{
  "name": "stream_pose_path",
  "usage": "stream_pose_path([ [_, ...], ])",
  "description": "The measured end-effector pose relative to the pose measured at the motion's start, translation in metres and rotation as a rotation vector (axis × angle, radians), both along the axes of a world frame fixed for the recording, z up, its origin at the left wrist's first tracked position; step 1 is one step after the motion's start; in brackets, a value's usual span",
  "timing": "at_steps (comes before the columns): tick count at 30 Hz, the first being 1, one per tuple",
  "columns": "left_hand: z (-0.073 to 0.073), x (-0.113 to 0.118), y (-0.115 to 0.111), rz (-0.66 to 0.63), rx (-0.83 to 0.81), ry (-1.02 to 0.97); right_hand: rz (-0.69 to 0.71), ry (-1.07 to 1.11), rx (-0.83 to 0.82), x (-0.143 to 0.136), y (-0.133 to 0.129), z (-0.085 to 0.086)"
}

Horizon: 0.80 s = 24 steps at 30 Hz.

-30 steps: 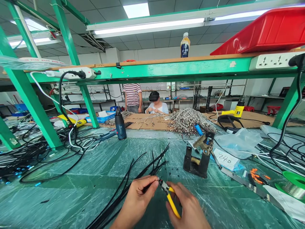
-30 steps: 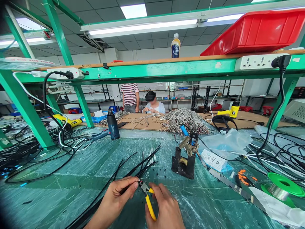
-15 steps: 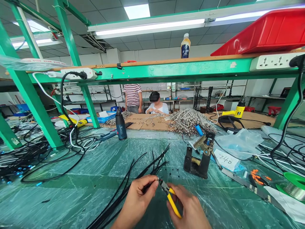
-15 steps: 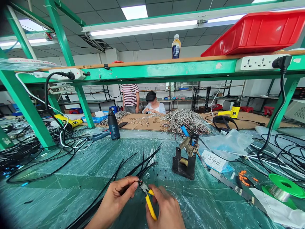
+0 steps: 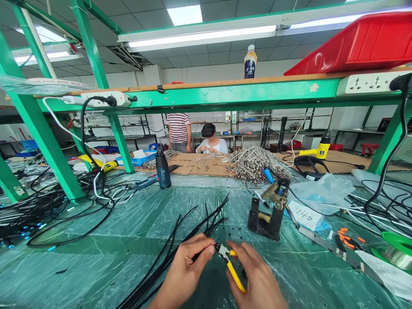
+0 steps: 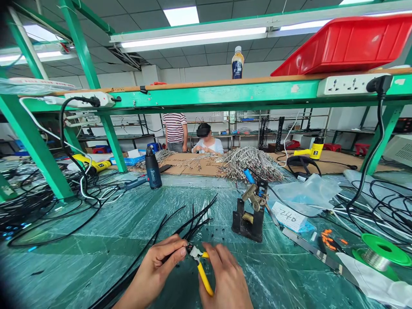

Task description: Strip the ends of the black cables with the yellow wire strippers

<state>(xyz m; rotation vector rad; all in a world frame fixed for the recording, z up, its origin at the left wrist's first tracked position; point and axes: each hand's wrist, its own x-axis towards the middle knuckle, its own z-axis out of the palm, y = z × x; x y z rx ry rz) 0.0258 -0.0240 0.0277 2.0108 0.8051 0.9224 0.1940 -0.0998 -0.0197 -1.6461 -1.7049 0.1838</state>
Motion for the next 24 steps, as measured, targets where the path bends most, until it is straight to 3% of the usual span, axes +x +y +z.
stream_pose_path([
  [14,-0.004,-0.003,0.001,-0.027,-0.083,-0.028,0.089,-0.104,-0.025,0.008,0.0,0.004],
  [24,0.005,-0.007,0.001,-0.131,-0.146,-0.003,0.116,-0.108,-0.07,0.01,-0.003,0.012],
])
